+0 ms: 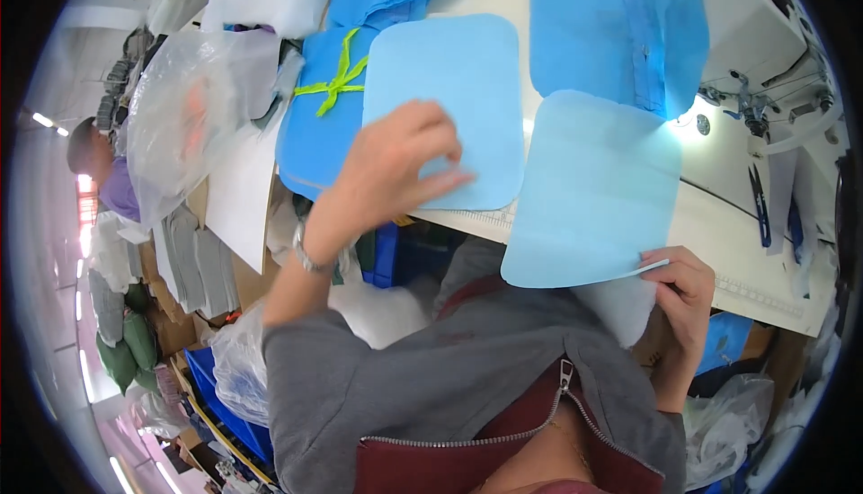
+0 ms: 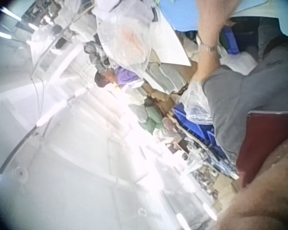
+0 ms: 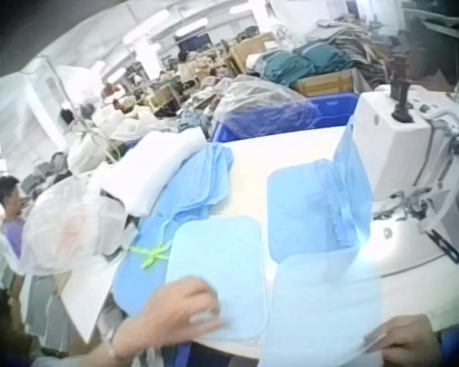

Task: Assembling fabric parts with internal padding and sewing them together using an industrial sewing machine.

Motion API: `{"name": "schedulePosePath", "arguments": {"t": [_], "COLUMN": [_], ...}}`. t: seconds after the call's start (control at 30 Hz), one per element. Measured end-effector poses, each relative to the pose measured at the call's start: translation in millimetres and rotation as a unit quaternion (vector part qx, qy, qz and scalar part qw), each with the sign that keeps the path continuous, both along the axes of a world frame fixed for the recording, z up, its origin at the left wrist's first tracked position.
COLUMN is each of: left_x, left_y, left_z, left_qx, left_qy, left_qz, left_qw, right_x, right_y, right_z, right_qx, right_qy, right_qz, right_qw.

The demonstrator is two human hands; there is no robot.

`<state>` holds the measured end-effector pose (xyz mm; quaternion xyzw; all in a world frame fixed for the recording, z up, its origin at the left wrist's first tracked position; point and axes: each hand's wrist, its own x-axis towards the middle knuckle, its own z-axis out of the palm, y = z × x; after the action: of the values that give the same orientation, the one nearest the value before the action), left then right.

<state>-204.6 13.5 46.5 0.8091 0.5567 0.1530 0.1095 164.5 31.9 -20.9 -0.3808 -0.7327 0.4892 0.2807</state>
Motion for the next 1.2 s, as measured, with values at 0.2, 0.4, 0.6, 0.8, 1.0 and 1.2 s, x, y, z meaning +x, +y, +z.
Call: {"name": "schedulePosePath", "arguments": {"t": [0.2, 0.4, 0.6, 0.8, 1.0, 1.2], "left_x": [2.7, -3.2, -6.7, -8.3, -3.6, -8.9], "left_y": [-32.1, -36.6, -40.5, -37.9, -36.5, -39.2], "left_z": [-30.9, -39.1, -47.0, -49.4, -46.9, -48.4], "left_qx": [-0.02, -0.023, -0.07, -0.124, -0.079, -0.112], "left_qy": [-0.052, -0.112, -0.257, -0.323, -0.283, -0.384], "left_qz": [0.002, 0.019, 0.083, 0.153, 0.135, 0.188], "left_qw": [0.998, 0.993, 0.96, 0.926, 0.946, 0.897], "right_x": [3.1, 2.9, 3.5, 2.9, 3.0, 1.2], "right_y": [-2.4, -6.0, -7.0, -5.2, -4.3, -2.9], "right_z": [7.0, 5.8, 9.6, 8.2, 5.7, 5.8], "right_qx": [-0.044, -0.091, -0.087, -0.08, -0.054, -0.051], "right_qy": [-0.018, -0.015, -0.011, -0.032, -0.006, -0.022], "right_qz": [-0.021, -0.042, -0.044, -0.036, -0.04, -0.034], "right_qw": [0.999, 0.995, 0.995, 0.996, 0.998, 0.998]}}
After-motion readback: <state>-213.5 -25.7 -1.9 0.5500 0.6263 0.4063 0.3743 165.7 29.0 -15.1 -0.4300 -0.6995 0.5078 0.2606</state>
